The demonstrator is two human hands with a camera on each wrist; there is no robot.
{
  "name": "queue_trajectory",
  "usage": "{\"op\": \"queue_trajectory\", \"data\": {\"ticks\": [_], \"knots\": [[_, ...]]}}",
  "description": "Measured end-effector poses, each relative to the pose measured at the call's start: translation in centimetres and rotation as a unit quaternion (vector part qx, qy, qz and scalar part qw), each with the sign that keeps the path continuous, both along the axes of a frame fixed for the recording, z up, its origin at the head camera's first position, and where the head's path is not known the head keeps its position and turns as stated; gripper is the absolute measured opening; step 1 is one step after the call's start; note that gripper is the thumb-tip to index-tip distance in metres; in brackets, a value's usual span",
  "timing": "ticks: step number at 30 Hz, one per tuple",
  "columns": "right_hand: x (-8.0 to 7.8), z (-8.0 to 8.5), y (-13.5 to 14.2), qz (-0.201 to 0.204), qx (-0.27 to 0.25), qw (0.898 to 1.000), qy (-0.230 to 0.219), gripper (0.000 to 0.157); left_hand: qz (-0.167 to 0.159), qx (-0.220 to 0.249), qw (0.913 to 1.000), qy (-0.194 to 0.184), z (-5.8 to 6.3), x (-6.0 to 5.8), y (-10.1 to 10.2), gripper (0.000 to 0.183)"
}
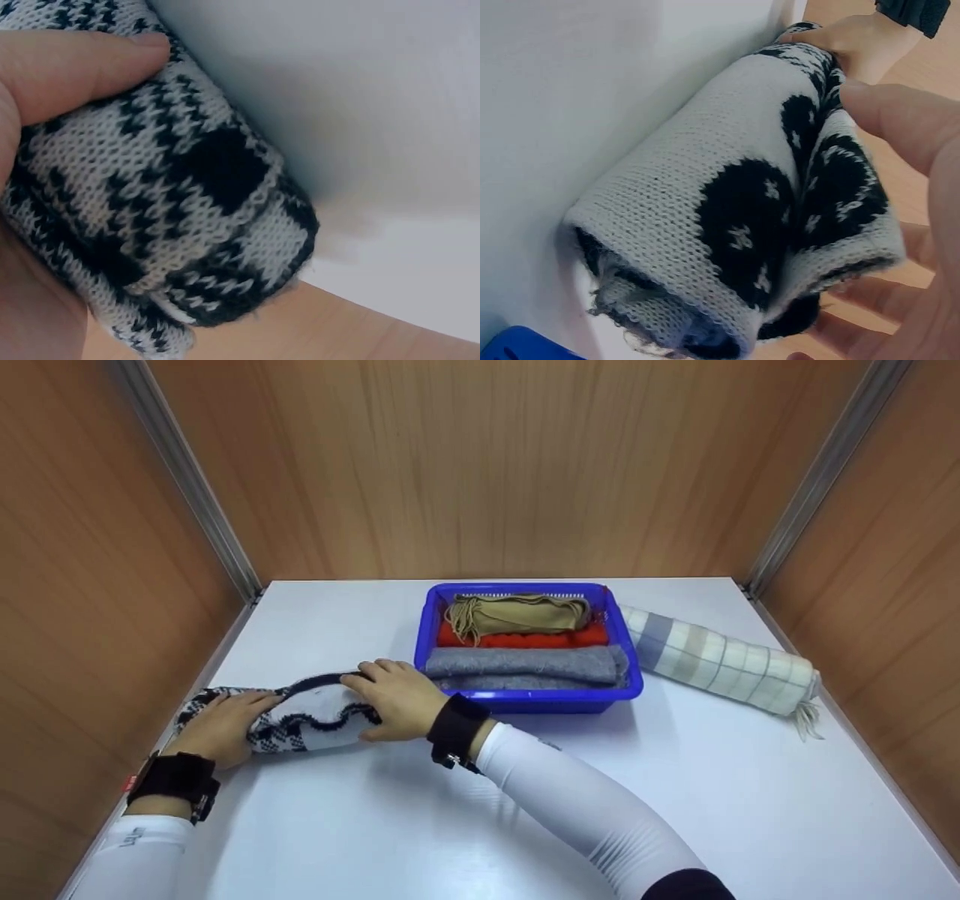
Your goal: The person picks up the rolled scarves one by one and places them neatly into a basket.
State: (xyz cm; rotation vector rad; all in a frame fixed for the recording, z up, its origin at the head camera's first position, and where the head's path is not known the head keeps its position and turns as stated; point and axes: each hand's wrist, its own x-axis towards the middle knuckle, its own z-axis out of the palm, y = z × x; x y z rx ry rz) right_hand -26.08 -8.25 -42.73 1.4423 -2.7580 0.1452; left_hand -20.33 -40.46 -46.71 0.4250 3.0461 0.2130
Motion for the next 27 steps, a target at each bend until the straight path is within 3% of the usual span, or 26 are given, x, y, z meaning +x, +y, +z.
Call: {"op": "queue_trajectory", "data": {"ticks": [15,27], "knots": [[0.5,-1.4,-0.7,0.005,0.004,1.000,0.002,0.088,-0.017,-0.013,0.9997,0.013,-0.1,0.5,0.0,0.089],[1.0,-2.6,-1.8,-0.024,0.047,0.998,0.018,0.103,-0.017,-0.020,0.9996,0.010,0.0,0.5,0.1,0.089]]}}
